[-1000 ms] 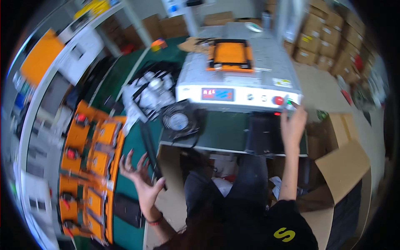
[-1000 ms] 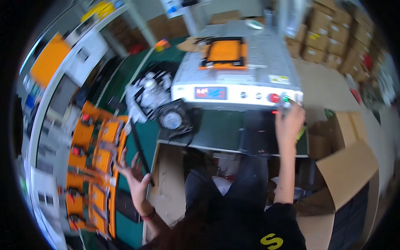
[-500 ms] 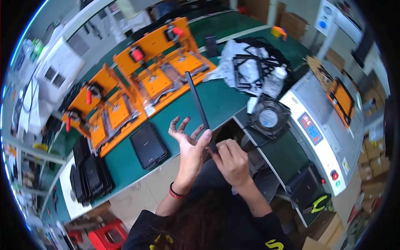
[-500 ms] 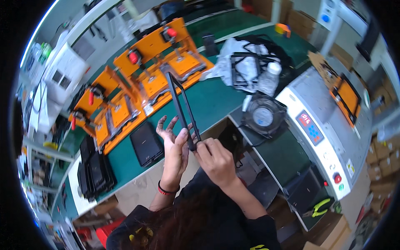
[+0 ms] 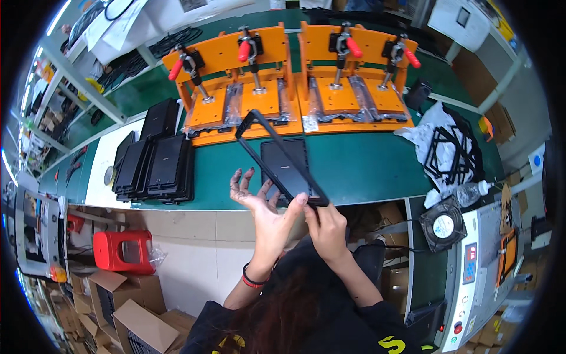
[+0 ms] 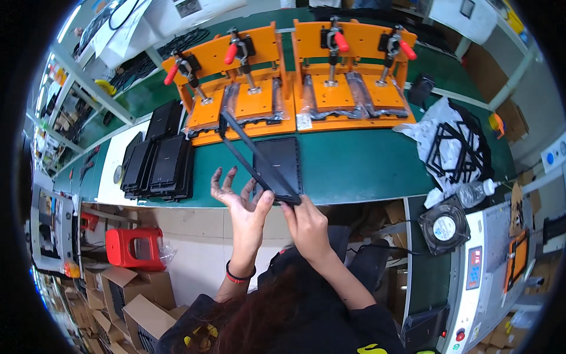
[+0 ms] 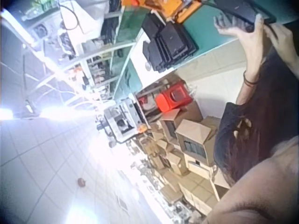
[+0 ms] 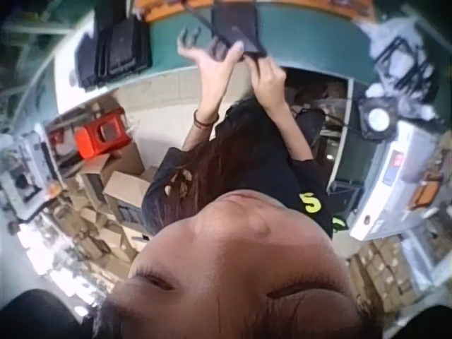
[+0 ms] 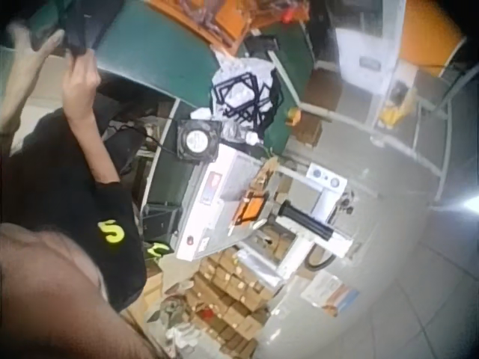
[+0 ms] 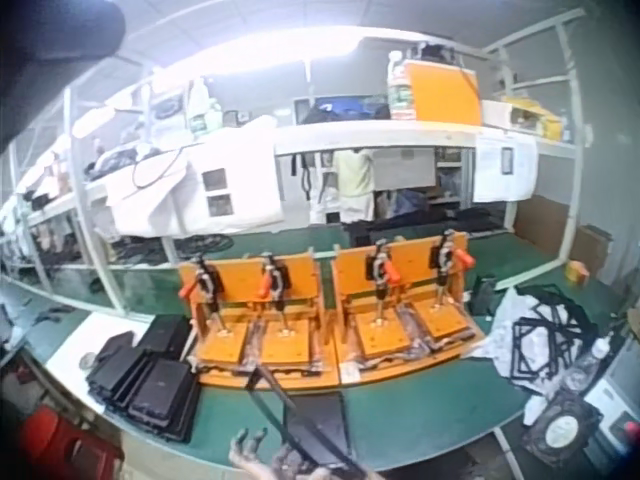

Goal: The person assembles black rectangular electronic devices by placing them into orange clamping jigs and operating a lever to secure them. They repeatedly pick up devices from a cardboard box, place them into the jig, clamp them, and then remove them to stack on the table.

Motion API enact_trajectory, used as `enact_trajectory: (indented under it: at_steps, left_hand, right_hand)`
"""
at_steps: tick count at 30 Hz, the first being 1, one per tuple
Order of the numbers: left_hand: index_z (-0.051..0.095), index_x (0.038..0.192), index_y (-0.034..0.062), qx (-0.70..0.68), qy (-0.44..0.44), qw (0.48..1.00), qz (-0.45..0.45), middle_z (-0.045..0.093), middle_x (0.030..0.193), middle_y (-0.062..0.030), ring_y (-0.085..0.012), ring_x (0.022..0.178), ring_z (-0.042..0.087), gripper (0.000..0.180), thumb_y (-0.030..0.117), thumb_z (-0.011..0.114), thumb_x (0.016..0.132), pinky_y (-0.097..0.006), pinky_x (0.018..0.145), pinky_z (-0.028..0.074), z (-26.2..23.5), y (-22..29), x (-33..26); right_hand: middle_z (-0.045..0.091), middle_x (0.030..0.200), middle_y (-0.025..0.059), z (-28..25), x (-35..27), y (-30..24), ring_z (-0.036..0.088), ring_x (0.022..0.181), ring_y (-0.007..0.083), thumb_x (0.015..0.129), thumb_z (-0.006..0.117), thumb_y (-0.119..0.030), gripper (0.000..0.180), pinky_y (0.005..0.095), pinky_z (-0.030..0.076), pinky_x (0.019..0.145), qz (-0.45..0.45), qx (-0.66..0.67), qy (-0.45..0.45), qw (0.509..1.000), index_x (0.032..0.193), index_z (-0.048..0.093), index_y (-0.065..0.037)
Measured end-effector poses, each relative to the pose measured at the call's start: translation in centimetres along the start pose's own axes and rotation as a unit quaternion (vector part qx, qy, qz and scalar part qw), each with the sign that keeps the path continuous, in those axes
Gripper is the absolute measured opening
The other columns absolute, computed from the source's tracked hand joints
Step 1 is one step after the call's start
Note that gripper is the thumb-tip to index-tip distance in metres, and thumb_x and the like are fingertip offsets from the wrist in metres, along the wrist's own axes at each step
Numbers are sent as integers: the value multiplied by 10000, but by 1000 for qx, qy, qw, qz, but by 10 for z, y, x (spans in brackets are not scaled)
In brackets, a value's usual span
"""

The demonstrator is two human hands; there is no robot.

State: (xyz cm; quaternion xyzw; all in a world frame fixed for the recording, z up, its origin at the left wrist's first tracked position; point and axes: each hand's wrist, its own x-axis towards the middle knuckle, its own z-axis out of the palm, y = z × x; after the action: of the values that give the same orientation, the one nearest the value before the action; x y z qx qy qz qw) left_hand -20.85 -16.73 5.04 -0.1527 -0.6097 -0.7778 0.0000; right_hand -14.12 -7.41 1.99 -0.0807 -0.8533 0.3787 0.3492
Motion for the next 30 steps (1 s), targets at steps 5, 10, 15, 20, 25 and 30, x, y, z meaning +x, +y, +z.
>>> enact_trajectory:
  at_steps: [5, 10, 15, 20, 25, 30]
  left_hand:
    - [162, 1353, 113, -92, 82, 975, 187, 216, 1392, -176, -376, 1282, 325, 617, 120, 547, 871, -508, 1055, 288, -31, -3, 39]
    - [231, 1329, 83, 148, 57, 840, 519, 230, 1399, -190, -411, 1299, 285, 606, 151, 580, 839, -550, 1073, 219, -43, -57, 199]
    - [284, 1312, 53, 322, 26, 696, 641, 265, 1351, -190, -459, 1299, 240, 646, 186, 640, 788, -565, 1055, 239, 7, -77, 314]
    - [418, 1252, 6, 348, 165, 624, 679, 391, 1276, -202, -452, 1262, 305, 557, 224, 642, 791, -519, 1033, 288, 60, -17, 350]
    - [552, 1091, -48, 448, 131, 650, 600, 582, 1093, -298, -469, 1041, 522, 573, 482, 412, 924, -490, 869, 409, 73, 20, 414]
    - [610, 967, -24, 524, -283, 792, 133, 569, 677, -159, -231, 649, 507, 754, 664, 306, 900, -355, 666, 438, 56, 65, 463]
  right_hand:
    - [570, 684, 64, 7, 7, -3, 514, 562, 63, 968, 475, -154, 234, 206, 409, 483, 267, 352, -24, 897, 828, 538, 23]
    - [568, 711, 51, 2, -3, 14, 500, 570, 52, 979, 461, -166, 235, 194, 398, 496, 323, 384, 14, 865, 829, 532, 0]
    - [560, 700, 54, 1, -10, 22, 499, 557, 63, 980, 463, -190, 257, 199, 393, 485, 346, 387, 47, 854, 808, 522, -8]
    - [555, 693, 56, -2, -16, 34, 504, 547, 73, 977, 473, -202, 243, 200, 386, 472, 386, 428, 84, 813, 816, 514, -25]
    - [543, 690, 32, -4, -19, 39, 480, 542, 58, 978, 475, -223, 227, 189, 361, 464, 409, 442, 112, 790, 822, 498, -60]
    - [555, 700, 34, -4, -21, 37, 498, 548, 52, 976, 482, -234, 248, 184, 375, 468, 405, 458, 113, 783, 810, 503, -51]
